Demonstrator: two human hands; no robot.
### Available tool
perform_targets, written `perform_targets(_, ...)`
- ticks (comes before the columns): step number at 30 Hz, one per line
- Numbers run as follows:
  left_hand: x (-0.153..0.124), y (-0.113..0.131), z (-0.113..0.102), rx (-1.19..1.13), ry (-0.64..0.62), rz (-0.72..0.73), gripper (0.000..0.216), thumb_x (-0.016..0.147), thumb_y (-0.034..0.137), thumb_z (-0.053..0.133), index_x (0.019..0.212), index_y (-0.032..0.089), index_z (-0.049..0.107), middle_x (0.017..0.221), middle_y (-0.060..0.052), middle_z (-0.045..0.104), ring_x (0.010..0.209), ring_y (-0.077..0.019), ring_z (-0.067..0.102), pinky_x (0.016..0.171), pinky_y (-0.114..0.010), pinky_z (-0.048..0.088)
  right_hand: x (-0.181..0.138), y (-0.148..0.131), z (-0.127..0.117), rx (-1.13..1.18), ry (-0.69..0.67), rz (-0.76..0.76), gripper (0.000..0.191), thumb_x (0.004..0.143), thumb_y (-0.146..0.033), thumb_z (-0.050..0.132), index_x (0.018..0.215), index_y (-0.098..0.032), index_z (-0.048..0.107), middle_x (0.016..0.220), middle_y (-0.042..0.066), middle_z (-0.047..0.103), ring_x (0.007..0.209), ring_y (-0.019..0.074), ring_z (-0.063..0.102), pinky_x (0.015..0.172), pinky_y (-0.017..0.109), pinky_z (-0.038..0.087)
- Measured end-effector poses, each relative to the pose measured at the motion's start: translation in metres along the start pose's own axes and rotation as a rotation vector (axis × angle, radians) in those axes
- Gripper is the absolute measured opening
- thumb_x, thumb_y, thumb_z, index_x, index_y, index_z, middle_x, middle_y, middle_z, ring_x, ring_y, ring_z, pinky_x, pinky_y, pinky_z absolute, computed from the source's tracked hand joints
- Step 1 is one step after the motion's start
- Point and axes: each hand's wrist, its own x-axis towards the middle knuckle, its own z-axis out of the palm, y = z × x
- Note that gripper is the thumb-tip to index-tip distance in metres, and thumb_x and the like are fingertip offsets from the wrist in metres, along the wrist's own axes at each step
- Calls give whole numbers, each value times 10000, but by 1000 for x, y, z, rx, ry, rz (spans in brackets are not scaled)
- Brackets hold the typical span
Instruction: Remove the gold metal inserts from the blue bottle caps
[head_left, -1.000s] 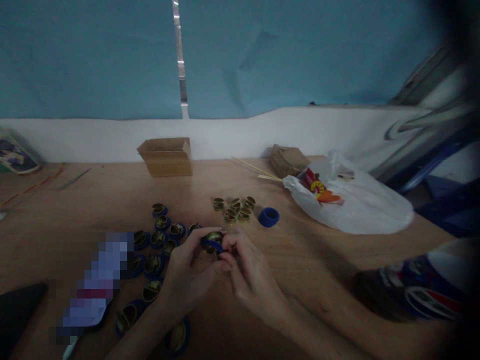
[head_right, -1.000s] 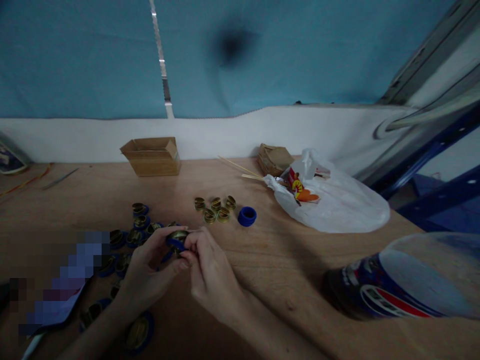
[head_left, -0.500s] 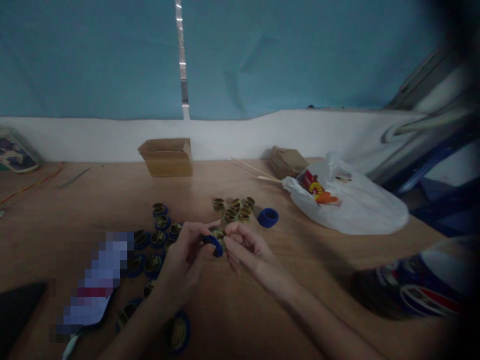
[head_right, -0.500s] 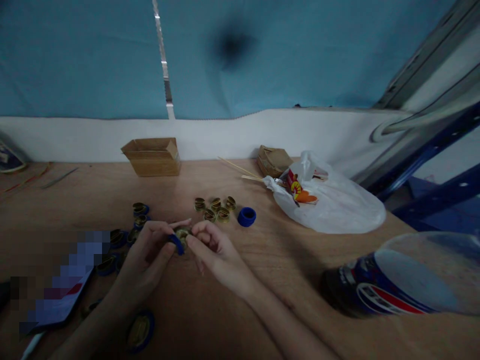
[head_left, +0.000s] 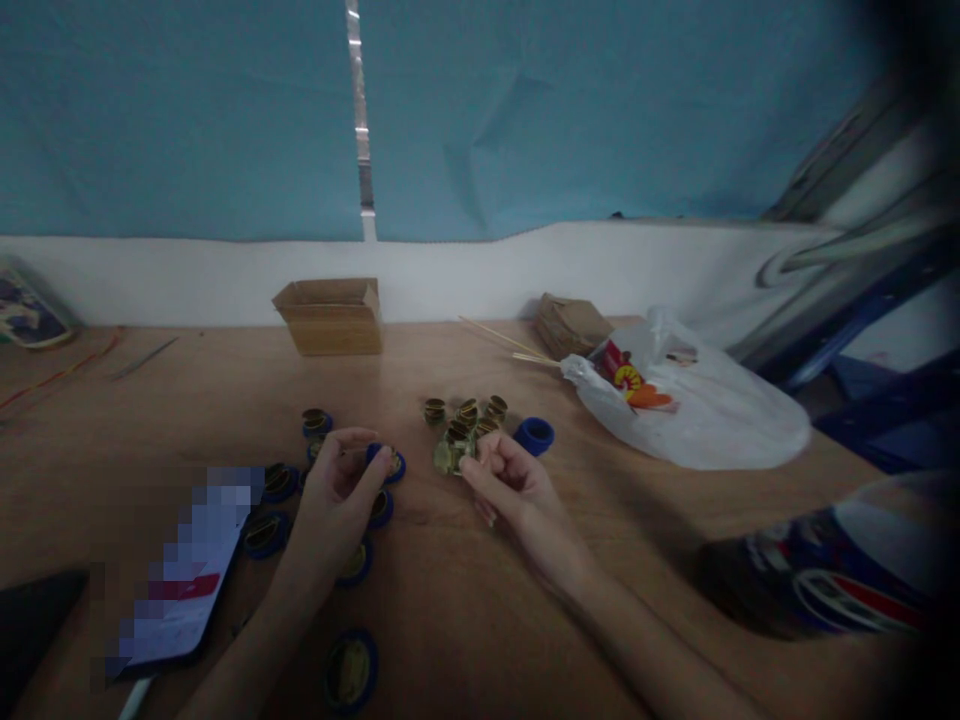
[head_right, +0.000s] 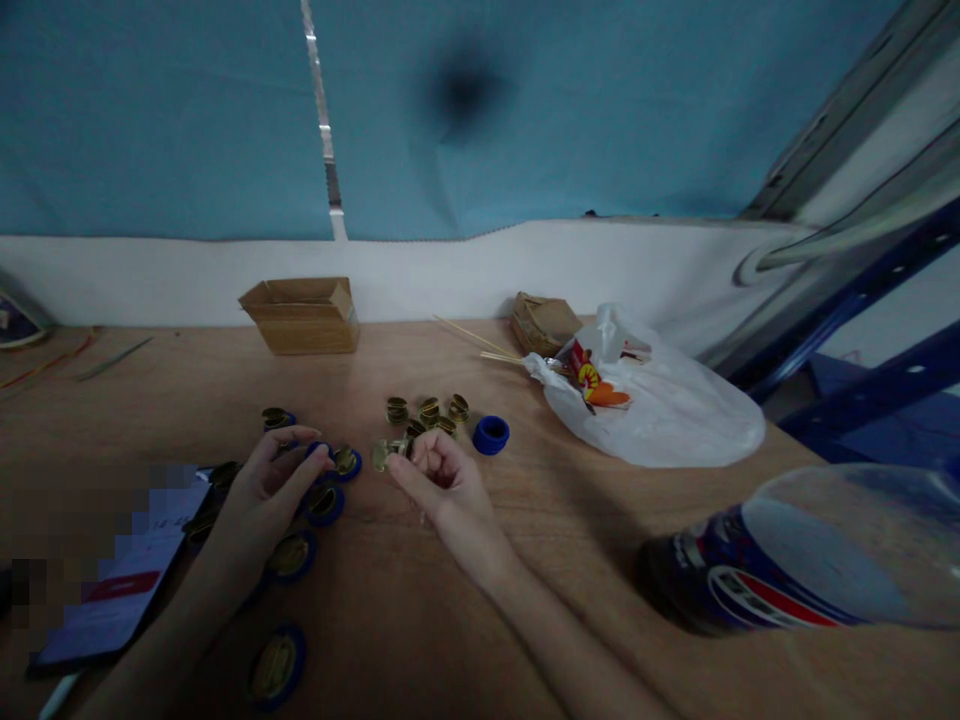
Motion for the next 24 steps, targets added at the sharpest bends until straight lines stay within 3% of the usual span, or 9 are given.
perform_targets(3, -5, -2, 4, 129, -232, 99, 167, 862, 350, 573, 877, 197, 638, 824, -18, 687, 811, -187, 638, 696, -268, 458, -5, 1, 4, -196, 4, -155, 324, 779, -284, 690, 681, -223, 387, 606, -87, 305, 516, 84, 298, 487, 226, 258)
perform_targets(5, -11, -2, 7, 229, -311, 154, 186, 888, 332, 527, 868, 206, 662, 810, -16, 677, 794, -198, 625, 681, -276, 442, -9, 3, 7, -333, -37, -228, 318, 781, -248, 676, 672, -226, 378, 603, -84, 308, 529, 92, 310, 501, 234, 269)
perform_targets(10, -18, 1, 10, 403, -365, 258, 189, 906, 276, 492, 793, 192, 617, 748, -8, 630, 716, -181, 578, 640, -266, 393, -17, 5, 7, -605, -199, -278, 322, 795, -174, 639, 666, -227, 349, 595, -81, 336, 511, 89, 323, 487, 236, 254)
perform_targets(15, -17, 4, 7, 363, -407, 201, 260, 952, 295, 412, 763, 188, 555, 713, 15, 582, 679, -149, 542, 612, -241, 384, -14, 1, 2, -590, -259, -244, 221, 873, -274, 593, 724, -217, 441, 620, -70, 360, 544, 94, 360, 499, 229, 284)
perform_targets(20, -18, 5, 7, 396, -393, 213, 224, 949, 327, 426, 862, 190, 580, 778, 0, 606, 755, -171, 573, 659, -259, 409, -10, -3, -3, -590, -265, -162, 156, 932, -321, 503, 851, -207, 571, 574, -74, 368, 509, 90, 364, 467, 223, 270)
perform_targets(24, -20, 4, 9, 482, -379, 250, 197, 931, 313, 446, 910, 178, 589, 813, -27, 630, 777, -194, 589, 703, -303, 424, -9, -6, -4, -619, -278, -132, 249, 930, -286, 475, 700, -191, 492, 584, -62, 396, 520, 83, 375, 459, 211, 273)
